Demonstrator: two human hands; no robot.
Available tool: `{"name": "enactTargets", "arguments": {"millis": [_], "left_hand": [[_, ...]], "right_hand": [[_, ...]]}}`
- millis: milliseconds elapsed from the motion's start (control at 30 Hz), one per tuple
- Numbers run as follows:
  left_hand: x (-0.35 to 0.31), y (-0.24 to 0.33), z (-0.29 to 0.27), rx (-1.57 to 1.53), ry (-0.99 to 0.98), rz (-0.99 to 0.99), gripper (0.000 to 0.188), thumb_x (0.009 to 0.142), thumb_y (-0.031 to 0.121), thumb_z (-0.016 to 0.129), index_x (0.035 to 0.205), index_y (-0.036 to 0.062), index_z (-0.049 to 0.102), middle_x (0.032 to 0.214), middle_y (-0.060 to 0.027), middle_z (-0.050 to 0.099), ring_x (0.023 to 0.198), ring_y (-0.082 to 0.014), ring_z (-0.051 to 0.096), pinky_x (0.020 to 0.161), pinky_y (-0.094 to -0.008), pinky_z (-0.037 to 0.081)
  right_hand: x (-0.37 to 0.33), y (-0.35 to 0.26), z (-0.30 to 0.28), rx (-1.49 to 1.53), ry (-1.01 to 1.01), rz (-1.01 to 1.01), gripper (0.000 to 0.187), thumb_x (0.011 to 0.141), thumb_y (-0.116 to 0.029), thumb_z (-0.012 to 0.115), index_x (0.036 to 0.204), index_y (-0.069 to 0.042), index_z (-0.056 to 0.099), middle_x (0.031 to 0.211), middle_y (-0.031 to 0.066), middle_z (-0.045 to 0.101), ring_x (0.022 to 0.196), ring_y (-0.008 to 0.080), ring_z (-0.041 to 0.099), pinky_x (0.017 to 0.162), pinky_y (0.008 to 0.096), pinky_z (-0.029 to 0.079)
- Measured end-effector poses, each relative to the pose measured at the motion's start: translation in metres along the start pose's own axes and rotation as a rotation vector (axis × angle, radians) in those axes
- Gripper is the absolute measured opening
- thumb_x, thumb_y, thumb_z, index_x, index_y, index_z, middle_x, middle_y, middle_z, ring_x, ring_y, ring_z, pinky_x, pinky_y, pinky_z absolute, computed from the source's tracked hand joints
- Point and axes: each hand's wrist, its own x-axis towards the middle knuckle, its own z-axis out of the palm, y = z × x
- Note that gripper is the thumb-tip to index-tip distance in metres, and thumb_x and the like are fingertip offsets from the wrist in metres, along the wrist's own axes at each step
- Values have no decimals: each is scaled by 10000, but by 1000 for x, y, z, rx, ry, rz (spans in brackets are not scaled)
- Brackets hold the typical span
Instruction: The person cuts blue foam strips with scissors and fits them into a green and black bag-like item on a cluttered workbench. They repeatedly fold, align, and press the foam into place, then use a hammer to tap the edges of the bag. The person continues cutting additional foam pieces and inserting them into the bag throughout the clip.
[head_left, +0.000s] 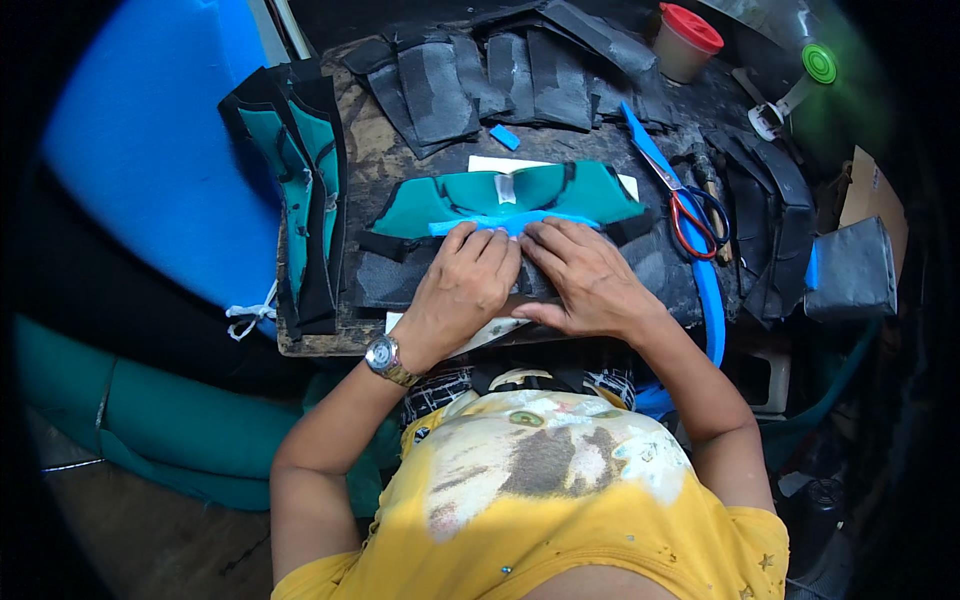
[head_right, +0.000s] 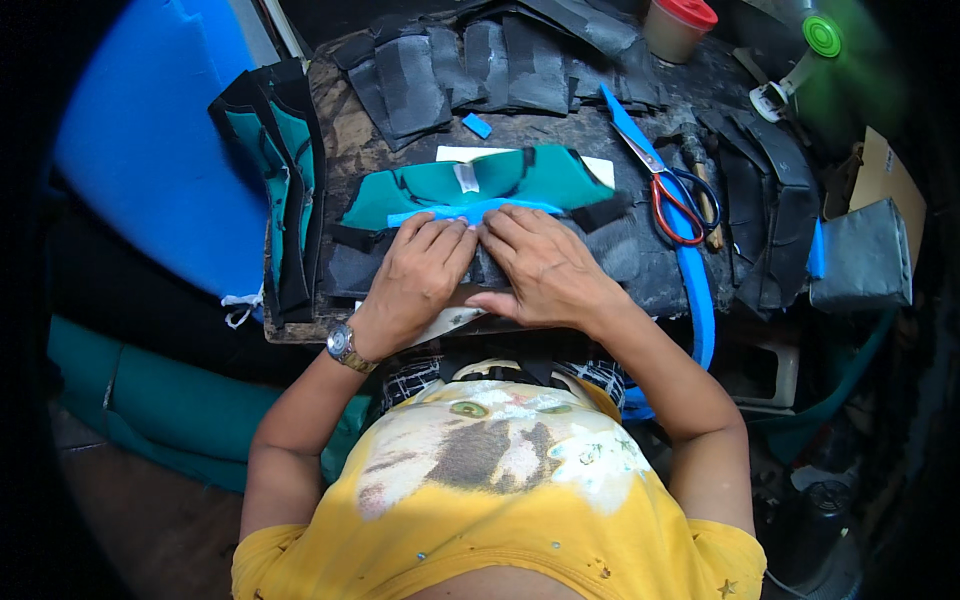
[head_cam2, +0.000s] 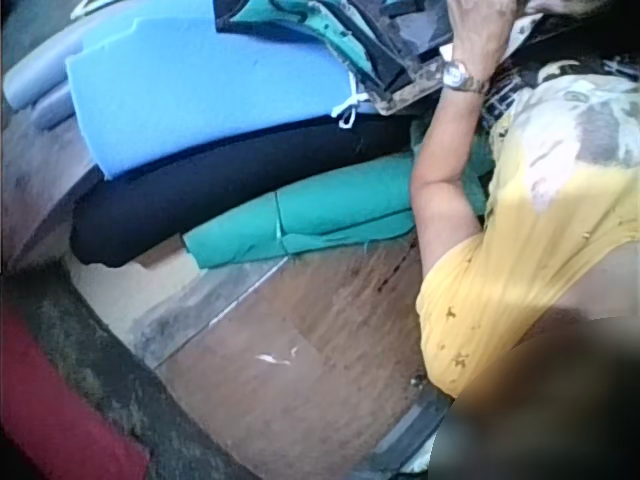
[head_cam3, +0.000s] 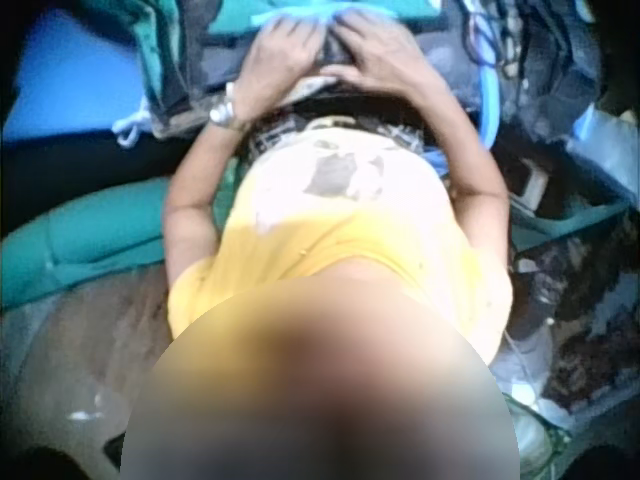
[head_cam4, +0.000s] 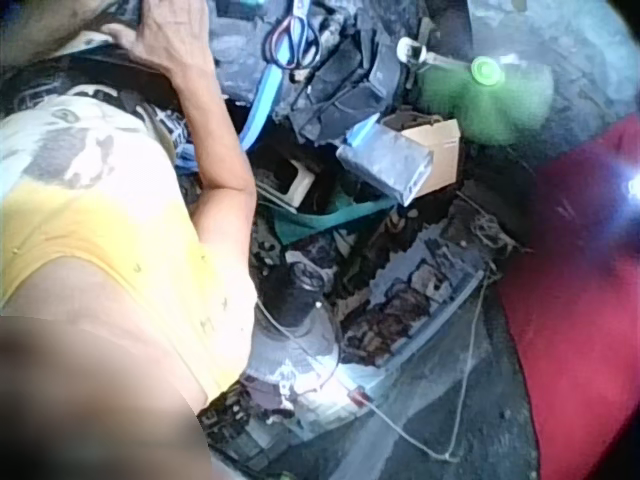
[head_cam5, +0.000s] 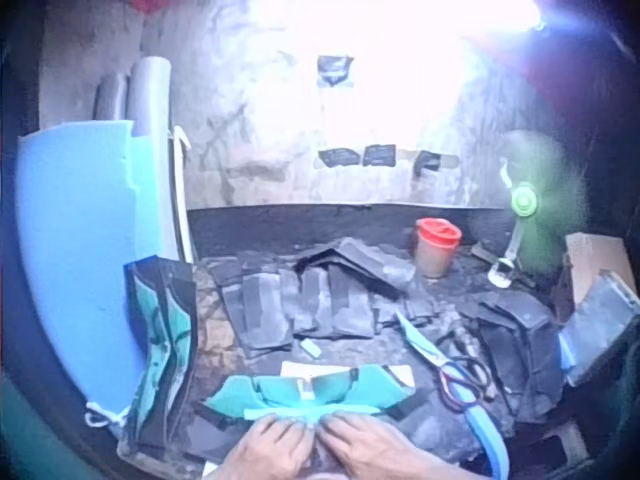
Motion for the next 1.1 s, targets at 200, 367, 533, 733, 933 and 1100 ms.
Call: {"name": "enactTargets", "arguments": {"millis": [200, 367, 533, 733, 933, 1100], "left_hand": [[16, -33, -6, -352, -119, -32, 403, 745, -45, 632, 1147, -12, 632, 998, -167, 669, 939, -338, 642, 842, -437, 517], [40, -55, -6, -573, -367, -58, 470, 668, -31, 643, 1137, -29, 611, 1061, -197, 623, 1004, -409, 620, 853, -455, 513], [55, -47, 8, -474, -344, -50, 353, 711, 16, 671, 1061, 19, 625, 1035, -178, 645, 999, -395, 629, 812, -455, 512], [61, -35, 14, -485, -367, -171, 312, 726, 116, 754, 1018, 64, 657, 1001, -151, 668, 969, -383, 638, 791, -465, 516], [51, -11, 10, -225, -202, 86, 204, 765, 45, 669, 967, 29, 689, 972, -131, 654, 928, -320, 648, 768, -453, 532], [52, -10, 9, -523, -186, 72, 214, 760, 128, 747, 884, -10, 641, 992, -170, 603, 943, -369, 631, 801, -450, 514]], "right_hand": [[13, 19, 9, -163, -78, -58, 344, 677, -149, 753, 976, -21, 641, 965, 108, 596, 981, 288, 566, 883, 435, 477], [10, 30, -4, 101, -84, 95, 280, 753, 27, 606, 1027, -26, 622, 974, 154, 584, 977, 363, 585, 858, 454, 493], [5, 33, -11, 268, -49, 238, 318, 781, 78, 541, 1075, -18, 616, 1001, 183, 604, 972, 417, 617, 828, 487, 507], [2, 34, -17, 331, -156, 369, 344, 781, 76, 534, 1094, -15, 644, 1041, 195, 634, 990, 413, 621, 868, 488, 505], [-17, 21, -18, 271, -169, 229, 399, 705, 91, 589, 1085, -6, 665, 1093, 152, 631, 1069, 383, 602, 917, 468, 505], [-26, 19, -9, 242, -75, 280, 404, 680, 107, 606, 1070, 18, 666, 1035, 163, 627, 1013, 373, 612, 894, 445, 515]]}}
